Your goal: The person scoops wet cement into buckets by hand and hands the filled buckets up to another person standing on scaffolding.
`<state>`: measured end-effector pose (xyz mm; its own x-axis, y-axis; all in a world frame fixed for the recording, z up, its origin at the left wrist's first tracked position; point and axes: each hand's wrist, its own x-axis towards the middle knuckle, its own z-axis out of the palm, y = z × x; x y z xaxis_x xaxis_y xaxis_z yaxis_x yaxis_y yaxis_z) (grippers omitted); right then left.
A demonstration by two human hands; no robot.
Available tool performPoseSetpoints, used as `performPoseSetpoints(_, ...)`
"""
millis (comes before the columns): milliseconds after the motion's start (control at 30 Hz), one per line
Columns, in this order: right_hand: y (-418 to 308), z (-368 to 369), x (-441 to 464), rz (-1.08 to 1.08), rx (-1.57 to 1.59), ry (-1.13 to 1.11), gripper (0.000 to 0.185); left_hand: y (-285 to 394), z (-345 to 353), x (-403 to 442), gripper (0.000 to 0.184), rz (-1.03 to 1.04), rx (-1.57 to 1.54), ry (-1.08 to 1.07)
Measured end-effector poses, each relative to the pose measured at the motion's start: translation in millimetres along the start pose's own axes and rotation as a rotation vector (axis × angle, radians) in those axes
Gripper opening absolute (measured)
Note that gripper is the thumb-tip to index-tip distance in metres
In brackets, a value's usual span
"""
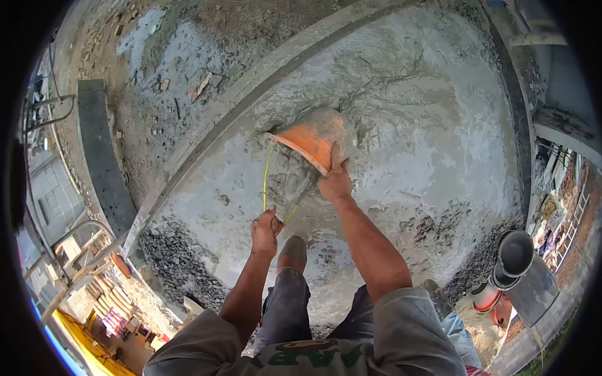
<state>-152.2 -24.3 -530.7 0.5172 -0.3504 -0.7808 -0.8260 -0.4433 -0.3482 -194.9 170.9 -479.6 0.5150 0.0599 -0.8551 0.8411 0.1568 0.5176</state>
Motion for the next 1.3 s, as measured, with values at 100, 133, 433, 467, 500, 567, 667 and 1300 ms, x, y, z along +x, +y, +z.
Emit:
performPoseSetpoints(100,-14.1,8.5,-23.9,0.097,0.193,-0.227,0.085,71.3,-5.2,-55.8,0.03,0.048,0.176,0.087)
performPoseSetpoints(133,-24.3,1.2,-22.2,0.114,0.279,-0.323,0.081,98.5,6.1,-73.1,0.027,0.078,0.229,0.104)
performPoseSetpoints(433,5.8,-52.2,-171.7,-0.275,0.118,-0.273,0.056,235.6,-52.1,-225.2,0.023,0.214,0.152,0.149)
performPoseSetpoints(467,12.8,-77.9,-190.6,-0.368,-0.102,-0.229,0.051,254.6,-63.5,-248.2,0.023,0.249,0.15,0.168)
performPoseSetpoints(500,27.4,-100.1,-210.5,-0.518,-0.234,-0.132,0.047,277.4,-73.2,-271.0,0.023,0.303,0.08,0.15)
performPoseSetpoints(567,79.9,-129.7,-209.2,-0.431,-0.554,-0.113,0.045,309.3,-96.4,-324.7,0.024,0.377,-0.047,0.111)
performPoseSetpoints(667,120.9,-202.6,-232.7,-0.242,-0.621,0.001,0.042,367.4,-113.3,-407.6,0.026,0.587,-0.113,0.11)
performPoseSetpoints(1300,532.6,-143.3,-425.4,-0.208,-0.533,0.535,0.026,613.8,-91.1,-528.4,0.038,0.892,-0.384,-0.399)
